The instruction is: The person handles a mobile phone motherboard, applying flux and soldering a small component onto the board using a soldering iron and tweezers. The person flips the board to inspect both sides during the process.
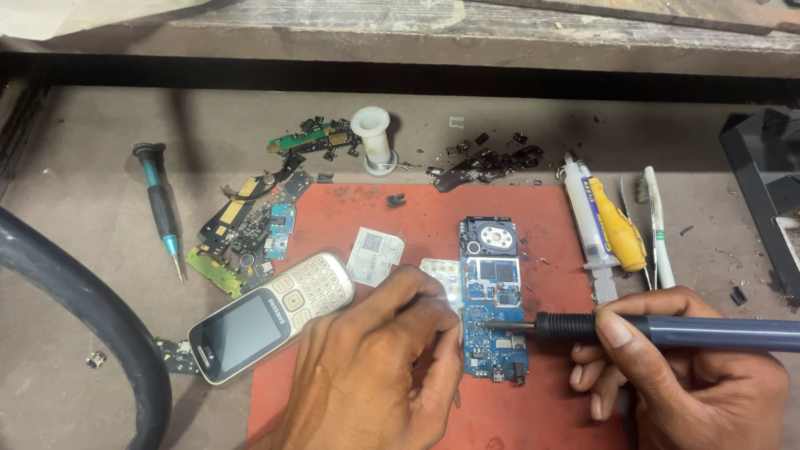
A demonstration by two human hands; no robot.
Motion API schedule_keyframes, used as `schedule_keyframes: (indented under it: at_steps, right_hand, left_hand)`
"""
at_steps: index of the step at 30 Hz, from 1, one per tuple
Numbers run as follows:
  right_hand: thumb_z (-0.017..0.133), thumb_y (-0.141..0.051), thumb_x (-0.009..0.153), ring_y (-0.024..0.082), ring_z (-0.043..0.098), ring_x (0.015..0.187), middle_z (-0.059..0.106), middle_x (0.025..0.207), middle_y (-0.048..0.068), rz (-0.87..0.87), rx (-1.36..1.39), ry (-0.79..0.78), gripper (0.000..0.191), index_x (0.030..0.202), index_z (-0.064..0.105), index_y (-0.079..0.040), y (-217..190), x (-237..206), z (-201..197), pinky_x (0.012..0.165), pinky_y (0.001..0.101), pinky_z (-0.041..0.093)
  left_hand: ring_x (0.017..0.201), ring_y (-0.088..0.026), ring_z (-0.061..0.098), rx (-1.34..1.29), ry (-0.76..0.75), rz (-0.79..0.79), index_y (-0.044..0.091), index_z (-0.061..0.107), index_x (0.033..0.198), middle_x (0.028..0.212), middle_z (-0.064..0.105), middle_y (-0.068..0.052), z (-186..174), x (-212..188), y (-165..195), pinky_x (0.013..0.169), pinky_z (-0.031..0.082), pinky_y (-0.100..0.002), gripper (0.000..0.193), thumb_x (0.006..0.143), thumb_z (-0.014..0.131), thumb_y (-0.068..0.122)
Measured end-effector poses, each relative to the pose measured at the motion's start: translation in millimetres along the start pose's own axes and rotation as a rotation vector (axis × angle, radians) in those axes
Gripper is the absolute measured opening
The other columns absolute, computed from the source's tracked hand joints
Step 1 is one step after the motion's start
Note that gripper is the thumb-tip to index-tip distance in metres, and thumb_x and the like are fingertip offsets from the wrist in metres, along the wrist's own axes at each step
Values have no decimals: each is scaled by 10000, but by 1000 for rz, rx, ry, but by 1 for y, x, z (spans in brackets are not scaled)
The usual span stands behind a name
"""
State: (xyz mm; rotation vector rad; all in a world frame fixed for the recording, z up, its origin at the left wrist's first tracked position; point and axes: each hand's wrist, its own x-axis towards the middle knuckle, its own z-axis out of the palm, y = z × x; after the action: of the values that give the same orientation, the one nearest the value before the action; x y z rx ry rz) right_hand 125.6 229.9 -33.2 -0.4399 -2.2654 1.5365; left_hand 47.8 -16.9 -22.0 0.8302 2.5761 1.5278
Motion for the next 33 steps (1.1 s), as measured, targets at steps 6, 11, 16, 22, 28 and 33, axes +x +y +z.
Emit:
schedule_keyframes:
  at_steps: [6, 11, 16, 22, 28, 33]
  right_hand:
    - [610, 49, 983, 259, 708, 516, 657, 762, 271, 2, 40, 33, 111, 962, 645, 152, 0, -1, 0, 364, 312, 559]
    - [606, 50, 988, 259, 705, 514, 654, 765, 271, -19, 54, 38, 115, 953, 641, 153, 0, -1, 1, 356, 311, 554]
    - [615, 46, 978, 258, 705, 516, 659, 769, 271, 0, 49, 25, 115, 966, 646, 156, 0, 0, 1, 364, 308, 552]
    - [618, 44, 978, 256, 702, 507, 659, 764, 270, -2, 41, 19, 116, 961, 651, 155, -1, 0, 1, 363, 307, 554]
    - [618, 45, 985, 251, 685, 505, 655, 770, 275, -3, 80, 50, 114, 958, 643, 153, -3, -2, 3, 384, 312, 546]
    - [606, 43, 985, 250, 690, 486, 649, 755, 272, 0, 33, 42, 114, 952, 640, 146, -3, 0, 1, 382, 319, 567]
  left_hand:
    - [613, -190, 750, -46, -17, -17, 18, 703, 839, 995, 744, -32, -1, 0, 1, 551, 586, -311, 91, 870, 670, 97]
    - [618, -207, 745, -38, 17, 39, 33, 708, 868, 997, 758, -40, -2, 0, 2, 557, 580, -321, 75, 862, 687, 105]
    - [621, -217, 740, -37, 28, 45, 40, 701, 870, 958, 753, -40, -2, 0, 3, 550, 574, -328, 74, 871, 686, 112]
    - [620, -234, 723, 3, 34, 52, 52, 699, 853, 916, 734, -38, -2, 0, 2, 556, 562, -355, 67, 875, 679, 111]
    - [611, -238, 718, 15, 19, 57, 51, 696, 831, 911, 723, -35, -1, 0, 1, 552, 562, -364, 74, 873, 676, 109]
    - [602, -256, 721, 48, 49, 94, 44, 708, 824, 885, 725, -47, -2, 1, 3, 548, 571, -375, 50, 836, 690, 89]
